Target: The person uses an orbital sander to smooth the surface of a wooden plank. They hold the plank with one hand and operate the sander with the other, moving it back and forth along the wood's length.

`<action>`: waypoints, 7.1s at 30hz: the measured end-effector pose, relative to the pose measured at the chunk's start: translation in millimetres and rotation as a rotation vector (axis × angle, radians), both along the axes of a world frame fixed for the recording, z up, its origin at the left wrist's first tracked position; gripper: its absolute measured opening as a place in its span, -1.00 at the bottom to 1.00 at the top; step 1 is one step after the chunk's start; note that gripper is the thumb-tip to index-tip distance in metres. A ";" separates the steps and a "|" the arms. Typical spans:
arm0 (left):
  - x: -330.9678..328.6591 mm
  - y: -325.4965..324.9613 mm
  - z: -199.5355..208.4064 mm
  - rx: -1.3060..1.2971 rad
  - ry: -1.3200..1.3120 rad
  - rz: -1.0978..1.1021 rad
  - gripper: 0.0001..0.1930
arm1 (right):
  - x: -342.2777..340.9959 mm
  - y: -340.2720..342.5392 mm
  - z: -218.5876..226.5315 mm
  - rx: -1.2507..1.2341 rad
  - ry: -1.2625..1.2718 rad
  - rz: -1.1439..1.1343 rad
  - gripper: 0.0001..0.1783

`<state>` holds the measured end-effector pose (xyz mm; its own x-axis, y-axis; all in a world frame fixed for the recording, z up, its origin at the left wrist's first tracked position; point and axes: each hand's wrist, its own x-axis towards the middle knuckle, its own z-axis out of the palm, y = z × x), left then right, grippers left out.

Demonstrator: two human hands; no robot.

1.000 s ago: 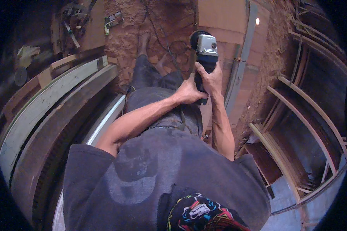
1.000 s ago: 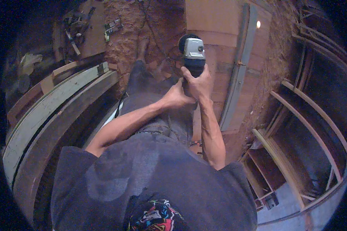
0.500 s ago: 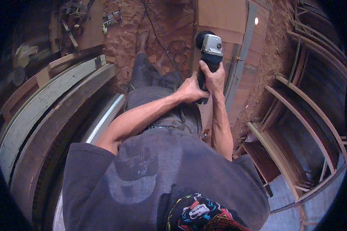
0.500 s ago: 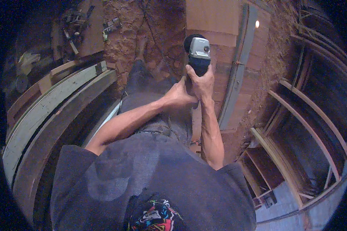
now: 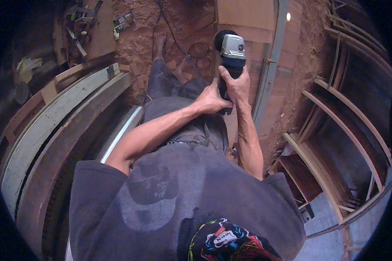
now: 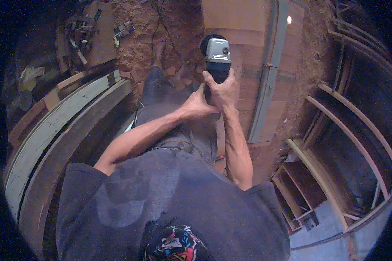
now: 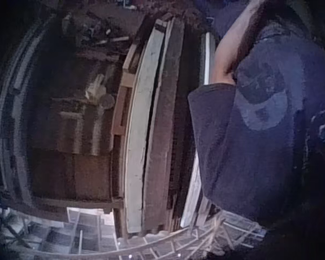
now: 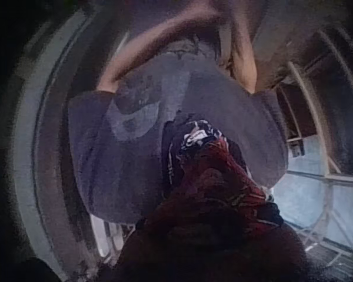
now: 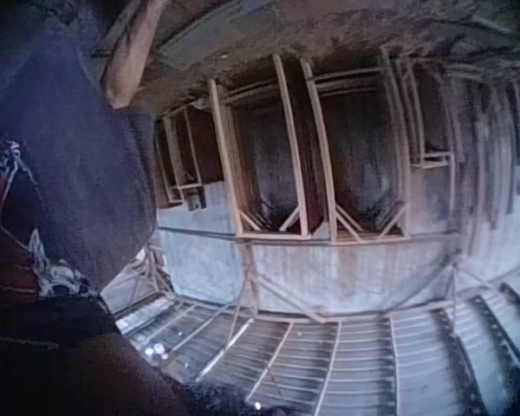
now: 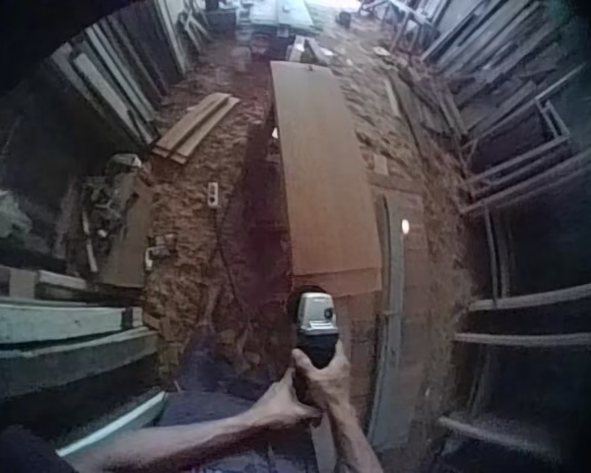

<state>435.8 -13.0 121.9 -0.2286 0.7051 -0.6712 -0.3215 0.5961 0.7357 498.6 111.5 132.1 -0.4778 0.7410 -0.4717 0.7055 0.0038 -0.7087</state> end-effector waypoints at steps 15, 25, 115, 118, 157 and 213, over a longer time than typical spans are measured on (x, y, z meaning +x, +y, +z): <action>-5.0 -0.4 8.1 -0.021 -0.023 -0.071 0.04 | -0.9 -2.5 2.7 -0.011 0.042 0.005 -0.31; -11.2 5.5 -10.6 -0.028 -0.010 -0.088 -0.02 | -7.2 3.7 -0.8 -0.008 -0.019 -0.034 -0.35; -11.0 7.0 0.1 0.021 -0.117 0.025 -0.06 | -13.6 10.4 1.0 -0.038 -0.024 -0.005 -0.23; -11.6 19.6 4.5 0.035 -0.091 -0.026 -0.04 | -7.6 19.6 0.5 -0.039 0.016 -0.032 -0.25; 21.3 107.3 3.4 0.051 0.027 -0.262 -0.05 | 49.4 94.4 -3.4 0.010 0.060 -0.159 -0.42; 16.6 -3.5 -25.2 0.058 -0.008 -0.040 0.08 | 8.6 10.4 0.4 0.000 0.024 0.060 -0.13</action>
